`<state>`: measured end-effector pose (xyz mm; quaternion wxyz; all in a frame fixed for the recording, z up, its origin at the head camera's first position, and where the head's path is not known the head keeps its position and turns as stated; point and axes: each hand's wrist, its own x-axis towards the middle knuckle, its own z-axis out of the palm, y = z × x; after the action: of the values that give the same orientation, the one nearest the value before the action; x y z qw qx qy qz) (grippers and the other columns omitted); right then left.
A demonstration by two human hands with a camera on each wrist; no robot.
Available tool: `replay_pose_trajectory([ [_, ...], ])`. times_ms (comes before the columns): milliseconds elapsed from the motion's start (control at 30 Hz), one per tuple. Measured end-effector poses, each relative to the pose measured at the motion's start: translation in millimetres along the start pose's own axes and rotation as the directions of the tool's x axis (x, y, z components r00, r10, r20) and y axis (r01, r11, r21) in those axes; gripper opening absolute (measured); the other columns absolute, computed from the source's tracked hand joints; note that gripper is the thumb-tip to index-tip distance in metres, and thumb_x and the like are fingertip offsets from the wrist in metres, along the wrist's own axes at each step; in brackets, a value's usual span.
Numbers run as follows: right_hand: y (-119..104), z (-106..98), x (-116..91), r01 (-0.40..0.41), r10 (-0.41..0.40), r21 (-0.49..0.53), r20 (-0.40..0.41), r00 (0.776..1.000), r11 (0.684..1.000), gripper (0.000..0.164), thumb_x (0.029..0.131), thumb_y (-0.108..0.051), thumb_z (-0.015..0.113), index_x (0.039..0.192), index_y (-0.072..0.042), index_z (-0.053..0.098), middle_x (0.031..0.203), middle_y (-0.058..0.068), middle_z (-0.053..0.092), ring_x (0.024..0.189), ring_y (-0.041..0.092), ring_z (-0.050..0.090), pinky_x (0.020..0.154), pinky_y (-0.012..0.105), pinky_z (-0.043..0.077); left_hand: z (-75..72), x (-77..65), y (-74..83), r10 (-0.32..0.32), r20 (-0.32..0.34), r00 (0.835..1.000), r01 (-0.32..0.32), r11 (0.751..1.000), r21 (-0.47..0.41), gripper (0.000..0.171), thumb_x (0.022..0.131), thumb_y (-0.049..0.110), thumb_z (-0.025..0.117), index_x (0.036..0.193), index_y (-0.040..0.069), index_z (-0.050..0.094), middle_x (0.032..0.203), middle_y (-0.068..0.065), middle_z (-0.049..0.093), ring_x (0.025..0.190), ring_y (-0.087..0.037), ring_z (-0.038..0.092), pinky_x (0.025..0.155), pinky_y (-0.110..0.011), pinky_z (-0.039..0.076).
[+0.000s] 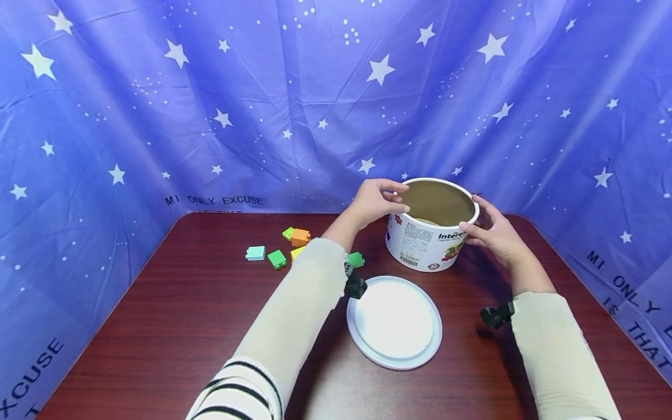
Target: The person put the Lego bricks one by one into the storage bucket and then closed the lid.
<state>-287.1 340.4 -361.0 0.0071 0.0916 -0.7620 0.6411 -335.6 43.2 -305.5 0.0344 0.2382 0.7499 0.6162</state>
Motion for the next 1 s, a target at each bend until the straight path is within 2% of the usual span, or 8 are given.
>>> replay_pose_trajectory([
  [167,1,0,0,0.000,0.000,0.003,0.000,1.000,1.000,0.084,0.095,-0.007,0.061,0.158,-0.012,0.005,0.157,0.028,0.008,0.111,0.010,0.046,0.073,0.023,0.056,-9.9,-7.5,3.6,0.007,-0.004,1.000,-0.007,1.000,0.019,0.044,0.072,0.000,0.084,0.114,0.005,0.072,0.100,-0.011,0.071,0.088,-0.015,0.066,0.076,-0.025,0.055],
  [400,0,1,0,0.009,-0.009,0.012,0.000,1.000,1.000,0.084,0.095,-0.007,0.061,0.158,-0.011,0.005,0.155,0.030,0.009,0.105,0.003,0.049,0.073,0.023,0.056,-27.8,-20.8,1.0,0.025,0.008,1.000,-0.026,0.999,0.042,0.045,0.073,0.007,0.085,0.116,0.007,0.071,0.111,-0.010,0.070,0.097,-0.017,0.066,0.078,-0.030,0.056],
  [567,0,1,-1,0.006,-0.006,0.003,-0.002,1.000,1.000,0.084,0.095,-0.008,0.061,0.158,-0.012,0.005,0.156,0.030,0.009,0.111,0.009,0.046,0.073,0.023,0.056,-38.7,-31.1,-2.5,0.037,0.009,0.999,-0.037,0.999,0.039,0.047,0.073,0.008,0.086,0.117,0.009,0.071,0.111,-0.004,0.070,0.103,-0.020,0.066,0.084,-0.030,0.054],
  [733,0,0,0,0.002,-0.002,0.003,-0.002,1.000,1.000,0.084,0.095,-0.008,0.061,0.158,-0.013,0.005,0.156,0.029,0.008,0.117,0.016,0.042,0.074,0.023,0.056,-47.6,-41.6,-3.8,0.086,-0.001,0.996,-0.086,0.996,0.036,0.045,0.074,0.007,0.085,0.117,0.008,0.071,0.112,-0.004,0.070,0.103,-0.020,0.065,0.084,-0.032,0.054],
  [1000,0,0,0,0.002,-0.002,-0.003,0.005,1.000,1.000,0.085,0.095,-0.008,0.061,0.158,-0.013,0.005,0.156,0.030,0.007,0.106,0.004,0.048,0.075,0.026,0.056,-59.5,-58.9,-7.6,0.087,0.041,0.995,-0.088,0.996,0.011,0.048,0.075,0.005,0.084,0.120,0.007,0.069,0.116,-0.008,0.067,0.103,-0.021,0.065,0.080,-0.034,0.057],
])
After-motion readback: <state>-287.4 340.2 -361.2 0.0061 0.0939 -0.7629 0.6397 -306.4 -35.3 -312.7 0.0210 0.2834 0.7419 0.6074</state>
